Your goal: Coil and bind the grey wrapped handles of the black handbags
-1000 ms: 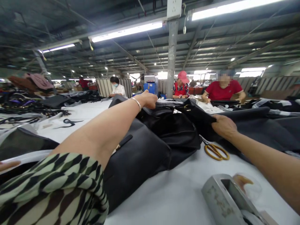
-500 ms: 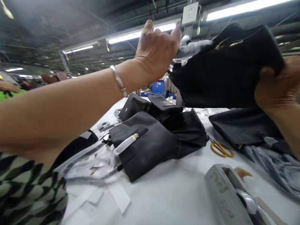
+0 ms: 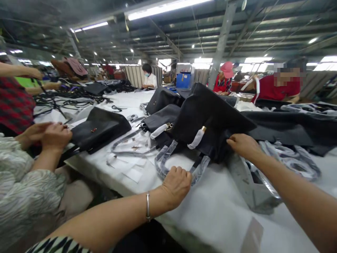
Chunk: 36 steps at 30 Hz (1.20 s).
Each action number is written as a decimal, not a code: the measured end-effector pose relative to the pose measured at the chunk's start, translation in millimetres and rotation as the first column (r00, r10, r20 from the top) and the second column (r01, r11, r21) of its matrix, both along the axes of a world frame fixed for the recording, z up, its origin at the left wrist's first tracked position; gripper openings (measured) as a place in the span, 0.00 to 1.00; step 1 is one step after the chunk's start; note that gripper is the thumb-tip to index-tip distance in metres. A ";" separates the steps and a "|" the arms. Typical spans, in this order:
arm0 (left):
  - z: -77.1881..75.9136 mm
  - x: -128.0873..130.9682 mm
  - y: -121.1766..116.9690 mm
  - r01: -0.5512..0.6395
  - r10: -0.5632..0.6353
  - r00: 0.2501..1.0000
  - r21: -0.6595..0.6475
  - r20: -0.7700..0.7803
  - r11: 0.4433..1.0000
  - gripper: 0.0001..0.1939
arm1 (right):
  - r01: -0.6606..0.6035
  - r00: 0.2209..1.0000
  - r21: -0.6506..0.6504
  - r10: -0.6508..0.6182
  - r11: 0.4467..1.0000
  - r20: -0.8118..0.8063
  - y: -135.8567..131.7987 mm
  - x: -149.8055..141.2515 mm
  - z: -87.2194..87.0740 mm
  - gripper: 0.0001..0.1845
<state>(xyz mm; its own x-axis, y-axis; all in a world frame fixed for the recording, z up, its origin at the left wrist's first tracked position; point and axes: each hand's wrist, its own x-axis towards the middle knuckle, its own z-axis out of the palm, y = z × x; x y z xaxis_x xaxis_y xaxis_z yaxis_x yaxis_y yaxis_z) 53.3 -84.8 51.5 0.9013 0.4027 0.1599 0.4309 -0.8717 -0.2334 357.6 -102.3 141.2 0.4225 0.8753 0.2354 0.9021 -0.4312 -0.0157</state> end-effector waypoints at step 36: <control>34.3 -97.7 105.9 0.668 -0.672 0.729 -0.076 -0.130 0.740 0.12 | -0.719 0.670 -0.016 0.687 0.695 -0.282 -68.2 -157.9 -100.6 0.08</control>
